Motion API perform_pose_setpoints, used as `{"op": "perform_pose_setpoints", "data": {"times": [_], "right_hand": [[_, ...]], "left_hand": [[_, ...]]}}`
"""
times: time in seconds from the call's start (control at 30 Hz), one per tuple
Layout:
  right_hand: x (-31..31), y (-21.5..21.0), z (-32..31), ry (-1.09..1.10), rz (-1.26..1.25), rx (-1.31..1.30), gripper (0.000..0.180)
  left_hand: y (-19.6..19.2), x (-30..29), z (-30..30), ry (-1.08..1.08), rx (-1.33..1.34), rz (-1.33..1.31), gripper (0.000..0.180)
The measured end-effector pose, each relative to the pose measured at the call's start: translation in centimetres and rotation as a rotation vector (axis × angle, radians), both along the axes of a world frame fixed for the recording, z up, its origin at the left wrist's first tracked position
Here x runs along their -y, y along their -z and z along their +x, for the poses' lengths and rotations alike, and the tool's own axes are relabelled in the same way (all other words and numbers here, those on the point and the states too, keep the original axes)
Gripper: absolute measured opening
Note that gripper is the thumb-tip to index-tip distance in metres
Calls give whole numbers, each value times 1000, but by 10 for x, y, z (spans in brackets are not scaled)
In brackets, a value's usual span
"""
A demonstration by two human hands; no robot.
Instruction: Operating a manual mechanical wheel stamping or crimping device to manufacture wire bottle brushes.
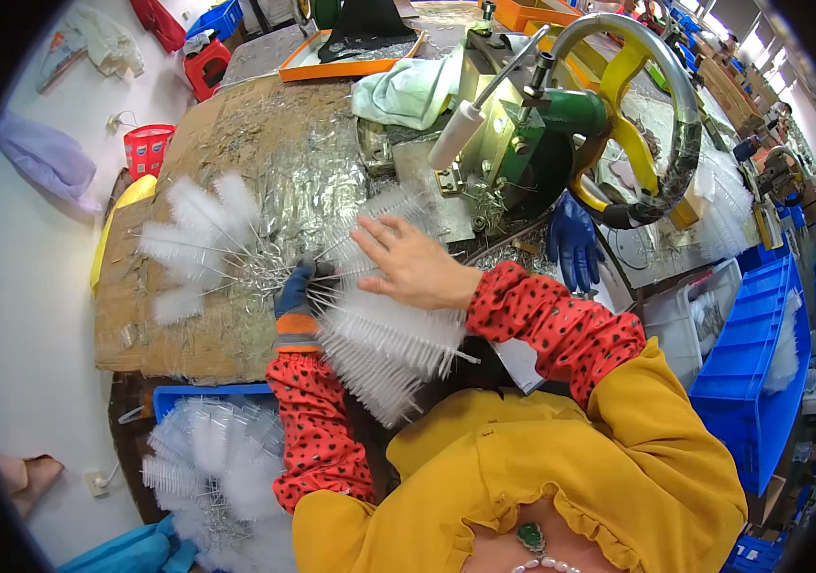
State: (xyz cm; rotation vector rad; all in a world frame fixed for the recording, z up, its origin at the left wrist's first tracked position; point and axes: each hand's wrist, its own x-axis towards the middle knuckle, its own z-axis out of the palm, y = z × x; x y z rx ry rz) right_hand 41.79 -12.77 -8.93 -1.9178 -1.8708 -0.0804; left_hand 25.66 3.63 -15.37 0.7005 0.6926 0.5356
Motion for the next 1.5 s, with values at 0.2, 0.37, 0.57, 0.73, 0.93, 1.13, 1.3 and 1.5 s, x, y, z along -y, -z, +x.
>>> {"op": "perform_pose_setpoints", "data": {"times": [0.2, 0.37, 0.57, 0.73, 0.93, 1.13, 1.3, 1.5], "right_hand": [[109, -108, 48, 33, 500, -154, 43], [187, -132, 108, 745, 822, 405, 57], [203, -95, 136, 919, 656, -707, 46], [210, -127, 166, 848, 570, -551, 35], [179, -211, 243, 616, 339, 460, 18], [141, -249, 312, 745, -21, -185, 18], [123, -260, 355, 165, -116, 320, 21], [122, -263, 341, 653, -311, -58, 22]], "left_hand": [[-36, -8, -19, 74, 151, -194, 25], [-10, -17, 40, 118, -56, -19, 30], [15, -43, 46, 187, 22, -61, 26], [5, -69, 60, 289, 99, -37, 24], [14, -87, 72, 265, -19, -13, 27], [0, -91, 77, 315, 91, -61, 23], [-28, -79, 69, 206, -38, -58, 21], [-25, -58, 92, 279, -67, -34, 27]]}}
